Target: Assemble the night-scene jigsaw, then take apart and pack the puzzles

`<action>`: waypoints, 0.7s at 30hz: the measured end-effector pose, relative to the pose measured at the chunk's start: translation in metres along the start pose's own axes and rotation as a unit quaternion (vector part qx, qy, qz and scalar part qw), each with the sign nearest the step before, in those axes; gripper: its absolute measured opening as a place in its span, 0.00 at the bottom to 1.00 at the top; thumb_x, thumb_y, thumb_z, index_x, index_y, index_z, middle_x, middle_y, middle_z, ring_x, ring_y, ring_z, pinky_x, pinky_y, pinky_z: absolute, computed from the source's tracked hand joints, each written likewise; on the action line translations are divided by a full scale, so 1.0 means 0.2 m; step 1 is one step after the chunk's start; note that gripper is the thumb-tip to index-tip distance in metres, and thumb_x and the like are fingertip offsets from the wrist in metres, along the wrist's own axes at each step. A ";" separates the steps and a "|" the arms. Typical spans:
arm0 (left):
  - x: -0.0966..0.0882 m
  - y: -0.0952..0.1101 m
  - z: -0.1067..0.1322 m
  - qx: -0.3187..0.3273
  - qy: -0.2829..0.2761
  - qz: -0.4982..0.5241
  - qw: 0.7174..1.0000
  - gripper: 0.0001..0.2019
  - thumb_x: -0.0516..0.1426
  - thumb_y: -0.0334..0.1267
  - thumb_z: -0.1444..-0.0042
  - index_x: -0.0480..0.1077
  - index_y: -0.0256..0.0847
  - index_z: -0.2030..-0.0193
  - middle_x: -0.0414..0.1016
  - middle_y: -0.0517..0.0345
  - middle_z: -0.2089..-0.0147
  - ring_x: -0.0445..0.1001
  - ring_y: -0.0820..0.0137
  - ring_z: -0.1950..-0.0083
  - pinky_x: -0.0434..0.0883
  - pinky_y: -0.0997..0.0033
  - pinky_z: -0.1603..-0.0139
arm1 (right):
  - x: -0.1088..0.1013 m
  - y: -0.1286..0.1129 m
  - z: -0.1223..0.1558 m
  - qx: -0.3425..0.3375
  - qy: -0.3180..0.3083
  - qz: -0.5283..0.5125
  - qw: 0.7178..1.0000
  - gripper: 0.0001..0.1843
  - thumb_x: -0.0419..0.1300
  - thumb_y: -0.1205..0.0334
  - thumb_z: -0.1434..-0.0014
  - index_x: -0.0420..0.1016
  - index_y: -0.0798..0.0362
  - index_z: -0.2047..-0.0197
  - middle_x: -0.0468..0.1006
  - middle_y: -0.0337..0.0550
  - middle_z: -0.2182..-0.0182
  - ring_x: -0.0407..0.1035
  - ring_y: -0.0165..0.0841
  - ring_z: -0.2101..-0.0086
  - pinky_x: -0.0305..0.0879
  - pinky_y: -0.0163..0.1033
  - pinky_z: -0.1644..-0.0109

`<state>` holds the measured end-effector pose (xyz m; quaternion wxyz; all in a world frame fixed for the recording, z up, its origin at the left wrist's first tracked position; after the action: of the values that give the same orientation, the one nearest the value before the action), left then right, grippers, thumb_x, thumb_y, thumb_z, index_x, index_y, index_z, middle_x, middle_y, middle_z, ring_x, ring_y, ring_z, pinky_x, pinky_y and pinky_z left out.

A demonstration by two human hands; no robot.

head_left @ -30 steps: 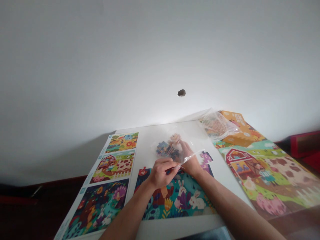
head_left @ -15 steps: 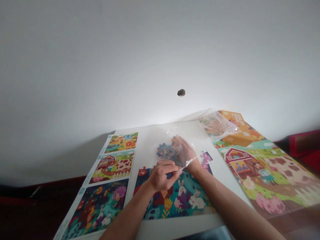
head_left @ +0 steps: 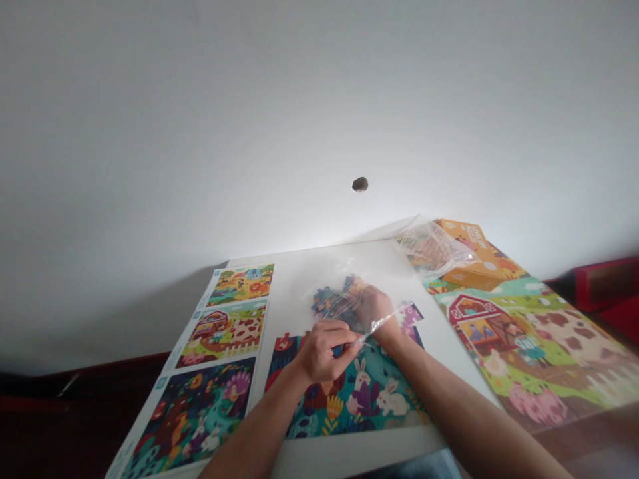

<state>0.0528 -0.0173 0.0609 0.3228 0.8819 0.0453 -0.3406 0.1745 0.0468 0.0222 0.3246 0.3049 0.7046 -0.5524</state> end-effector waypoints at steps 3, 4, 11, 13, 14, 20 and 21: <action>-0.04 -0.07 0.01 -0.051 0.049 -0.023 0.997 0.07 0.56 0.32 0.42 0.77 0.39 0.63 0.76 0.56 0.73 0.73 0.73 0.72 0.69 0.75 0.68 | -0.02 -0.01 0.00 -0.002 -0.008 -0.041 0.999 0.13 0.50 0.60 0.34 0.75 0.53 0.56 0.80 0.46 0.65 0.74 0.34 0.66 0.66 0.34 0.61; -0.06 -0.10 0.01 -0.077 0.080 -0.032 0.993 0.07 0.56 0.33 0.41 0.77 0.39 0.63 0.78 0.55 0.71 0.74 0.72 0.71 0.70 0.75 0.67 | -0.02 -0.02 0.01 -0.009 -0.021 -0.045 0.999 0.14 0.50 0.62 0.34 0.75 0.53 0.54 0.80 0.46 0.64 0.74 0.34 0.64 0.66 0.35 0.59; -0.25 -0.33 0.12 -0.294 0.275 -0.021 0.915 0.11 0.57 0.44 0.41 0.76 0.39 0.61 0.70 0.65 0.84 0.71 0.74 0.83 0.67 0.79 0.78 | -0.21 -0.12 0.26 -0.091 -0.054 0.012 0.994 0.23 0.49 0.71 0.39 0.69 0.55 0.42 0.71 0.51 0.43 0.67 0.37 0.45 0.63 0.41 0.41; -0.26 -0.37 0.14 -0.323 0.300 -0.003 0.898 0.12 0.57 0.45 0.41 0.75 0.39 0.61 0.71 0.64 0.82 0.72 0.73 0.82 0.67 0.80 0.81 | -0.27 -0.04 0.33 -0.062 -0.040 0.056 0.996 0.21 0.49 0.69 0.38 0.70 0.55 0.43 0.73 0.50 0.45 0.68 0.37 0.47 0.63 0.42 0.41; -0.27 -0.38 0.15 -0.331 0.311 0.007 0.891 0.13 0.57 0.46 0.42 0.75 0.39 0.61 0.73 0.63 0.79 0.74 0.72 0.80 0.68 0.79 0.81 | -0.30 0.02 0.35 -0.041 -0.028 0.088 0.995 0.22 0.50 0.68 0.38 0.69 0.55 0.42 0.71 0.51 0.44 0.66 0.39 0.46 0.61 0.44 0.40; -0.31 -0.44 0.19 -0.337 0.416 0.070 0.842 0.16 0.56 0.48 0.43 0.73 0.38 0.57 0.77 0.54 0.61 0.80 0.66 0.64 0.78 0.73 0.70 | -0.31 0.33 0.35 0.006 -0.073 0.176 0.982 0.27 0.53 0.69 0.42 0.66 0.53 0.39 0.67 0.49 0.40 0.60 0.43 0.42 0.56 0.47 0.38; -0.32 -0.45 0.19 -0.332 0.429 0.082 0.836 0.15 0.56 0.47 0.43 0.72 0.38 0.57 0.77 0.53 0.59 0.80 0.66 0.62 0.79 0.71 0.67 | -0.31 0.34 0.34 0.001 -0.083 0.171 0.982 0.25 0.54 0.70 0.42 0.68 0.53 0.41 0.69 0.49 0.42 0.61 0.43 0.44 0.56 0.46 0.39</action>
<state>-0.0452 0.0392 0.0320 0.5714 0.7799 0.2170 0.1346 0.2742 -0.0097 0.0190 0.4712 0.3747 0.6121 -0.5128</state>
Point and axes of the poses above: each hand's wrist, its own z-axis away from the middle knuckle, its own x-axis out of the palm, y = z × x, the point moved 7 cm from there along -z, towards the middle knuckle
